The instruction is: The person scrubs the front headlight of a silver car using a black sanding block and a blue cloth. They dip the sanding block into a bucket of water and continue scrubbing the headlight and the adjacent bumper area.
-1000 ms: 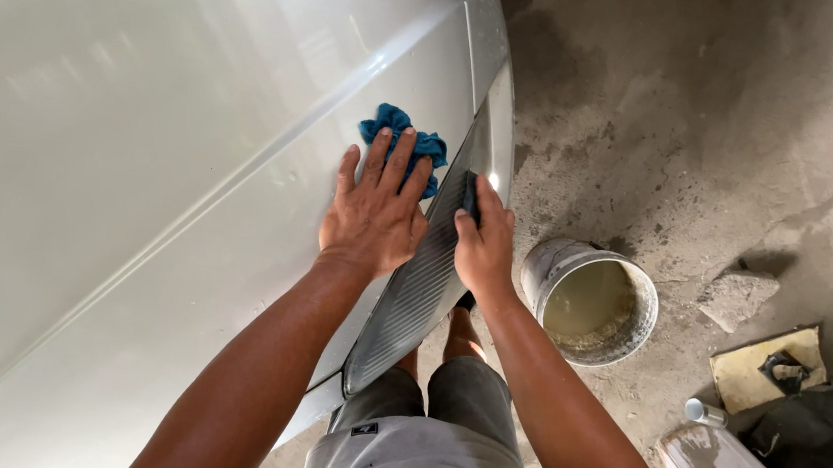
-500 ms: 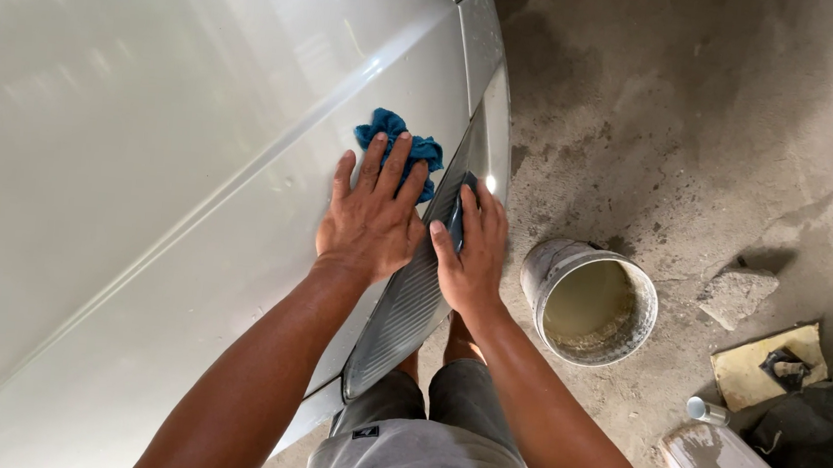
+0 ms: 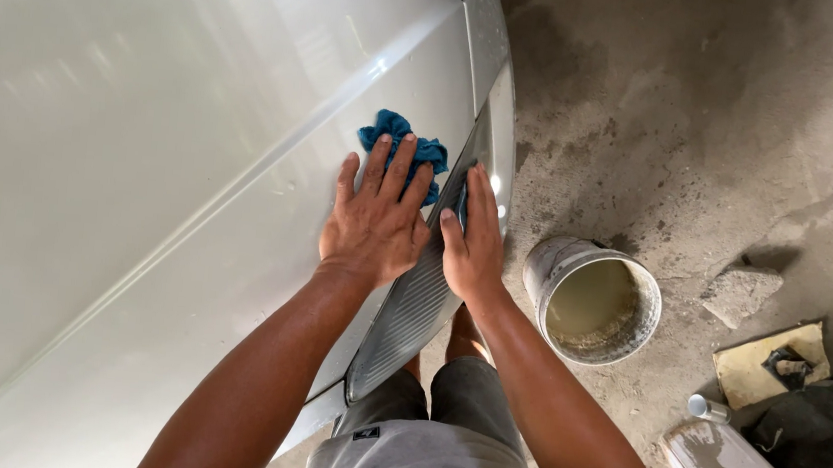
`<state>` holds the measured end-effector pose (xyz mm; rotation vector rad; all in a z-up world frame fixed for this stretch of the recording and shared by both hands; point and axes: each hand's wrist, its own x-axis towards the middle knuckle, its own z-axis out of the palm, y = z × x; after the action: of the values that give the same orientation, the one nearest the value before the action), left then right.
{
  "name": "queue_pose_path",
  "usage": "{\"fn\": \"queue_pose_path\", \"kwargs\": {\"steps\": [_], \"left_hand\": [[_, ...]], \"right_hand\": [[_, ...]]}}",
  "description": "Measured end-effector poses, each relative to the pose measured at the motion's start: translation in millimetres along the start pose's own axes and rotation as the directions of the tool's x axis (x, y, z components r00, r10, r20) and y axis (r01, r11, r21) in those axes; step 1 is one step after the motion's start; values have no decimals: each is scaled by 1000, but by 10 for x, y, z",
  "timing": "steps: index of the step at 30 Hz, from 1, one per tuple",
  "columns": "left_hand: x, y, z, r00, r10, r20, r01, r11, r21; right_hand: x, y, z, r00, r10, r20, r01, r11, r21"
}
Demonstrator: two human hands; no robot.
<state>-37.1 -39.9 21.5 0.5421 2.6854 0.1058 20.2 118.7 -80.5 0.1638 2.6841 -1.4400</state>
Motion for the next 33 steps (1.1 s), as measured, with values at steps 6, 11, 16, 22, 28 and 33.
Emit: {"fn": "queue_pose_path", "kwargs": {"steps": [6, 11, 16, 22, 28, 33], "left_hand": [[3, 29, -76, 999, -13, 32, 13, 1000, 11], [48, -1, -30, 1000, 0, -3, 0, 1000, 4], [2, 6, -8, 999, 13, -38, -13, 1000, -4], [16, 17, -46, 1000, -1, -8, 1, 1000, -5], [11, -3, -4, 1000, 8, -24, -8, 1000, -8], [-23, 18, -11, 1000, 4, -5, -4, 1000, -11]], "right_hand": [[728, 292, 17, 987, 157, 17, -158, 978, 139], [305, -123, -79, 992, 129, 16, -129, 992, 14], [407, -93, -39, 993, 114, 14, -113, 993, -43], [465, -181, -99, 960, 273, 62, -274, 962, 12], [391, -143, -61, 990, 126, 61, -124, 991, -46], [617, -189, -152, 962, 258, 87, -260, 965, 11]]}}
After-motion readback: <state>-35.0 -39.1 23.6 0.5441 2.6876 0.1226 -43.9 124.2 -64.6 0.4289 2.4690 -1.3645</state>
